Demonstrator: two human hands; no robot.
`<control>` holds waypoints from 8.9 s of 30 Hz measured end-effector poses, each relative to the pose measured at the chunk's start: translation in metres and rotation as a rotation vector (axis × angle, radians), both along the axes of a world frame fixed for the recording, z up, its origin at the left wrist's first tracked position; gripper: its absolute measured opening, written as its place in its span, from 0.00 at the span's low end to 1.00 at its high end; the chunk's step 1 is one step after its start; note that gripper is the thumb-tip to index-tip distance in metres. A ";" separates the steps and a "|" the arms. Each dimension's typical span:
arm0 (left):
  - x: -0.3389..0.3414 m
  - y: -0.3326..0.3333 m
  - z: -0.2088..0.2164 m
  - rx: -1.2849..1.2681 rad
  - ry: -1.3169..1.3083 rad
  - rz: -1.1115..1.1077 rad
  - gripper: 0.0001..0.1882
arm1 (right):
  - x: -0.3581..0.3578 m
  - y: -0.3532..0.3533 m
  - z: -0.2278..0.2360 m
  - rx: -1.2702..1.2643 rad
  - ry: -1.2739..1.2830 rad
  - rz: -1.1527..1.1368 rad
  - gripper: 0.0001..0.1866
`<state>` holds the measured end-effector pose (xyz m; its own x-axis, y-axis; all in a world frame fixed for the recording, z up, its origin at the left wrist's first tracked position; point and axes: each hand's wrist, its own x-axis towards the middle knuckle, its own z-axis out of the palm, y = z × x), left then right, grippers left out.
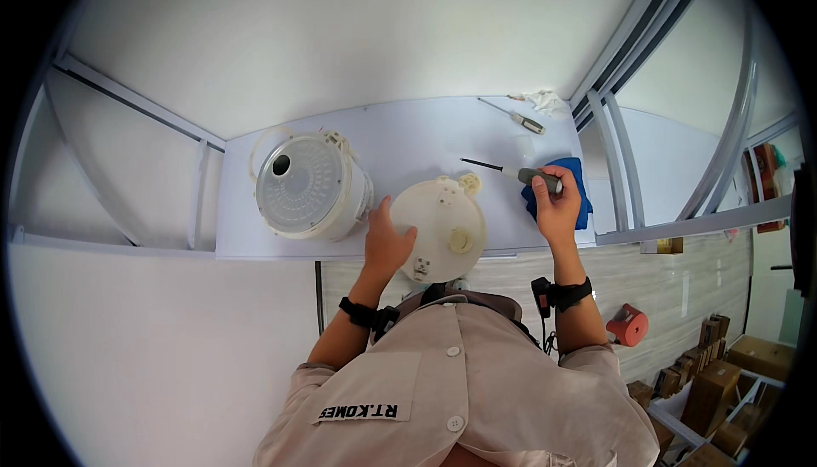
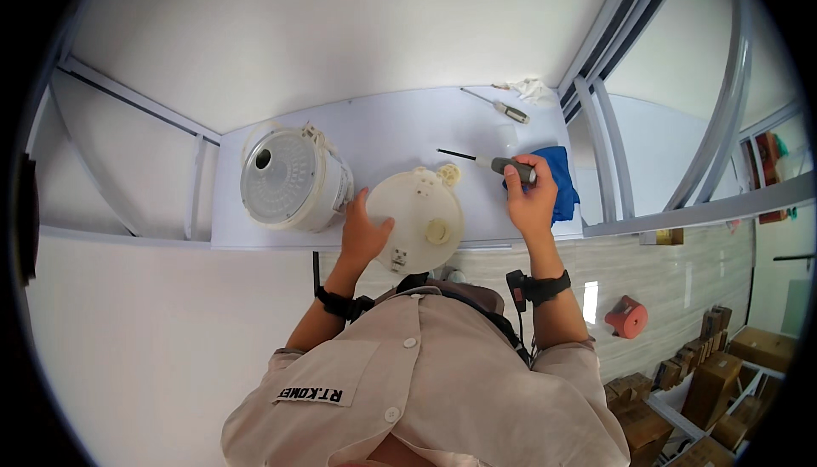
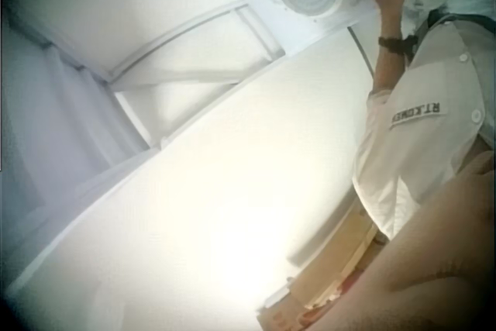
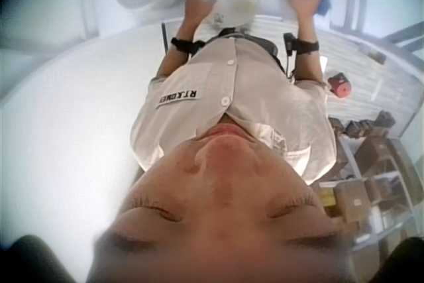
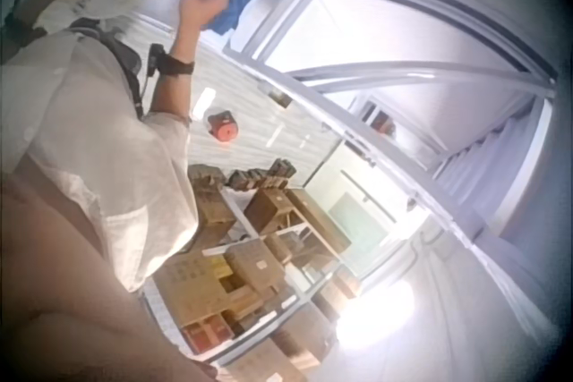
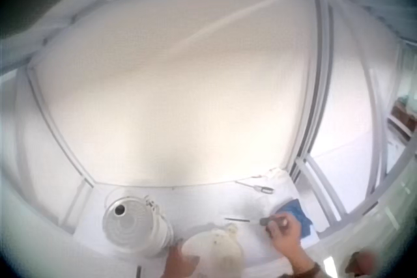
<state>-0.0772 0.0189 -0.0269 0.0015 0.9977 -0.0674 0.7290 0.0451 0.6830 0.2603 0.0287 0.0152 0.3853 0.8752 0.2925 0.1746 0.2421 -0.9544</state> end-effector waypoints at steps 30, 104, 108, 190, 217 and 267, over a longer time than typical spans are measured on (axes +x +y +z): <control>0.085 0.085 0.019 0.536 0.063 -0.435 0.05 | 0.026 -0.032 0.020 -0.105 0.130 0.047 0.10; 0.045 0.031 0.010 0.191 0.378 -0.232 0.43 | -0.067 -0.032 0.064 0.082 -0.567 0.251 0.11; 0.047 0.031 0.011 0.187 0.397 -0.235 0.42 | -0.071 -0.029 0.065 0.089 -0.599 0.253 0.11; 0.057 0.034 0.010 0.243 0.393 -0.291 0.21 | -0.076 -0.011 0.116 -0.264 -0.818 0.288 0.17; 0.059 0.032 0.012 0.224 0.398 -0.287 0.19 | -0.077 -0.007 0.115 -0.583 -1.000 0.257 0.19; 0.056 0.027 0.004 0.223 0.356 -0.210 0.19 | -0.072 -0.013 0.107 -0.078 -0.874 0.380 0.22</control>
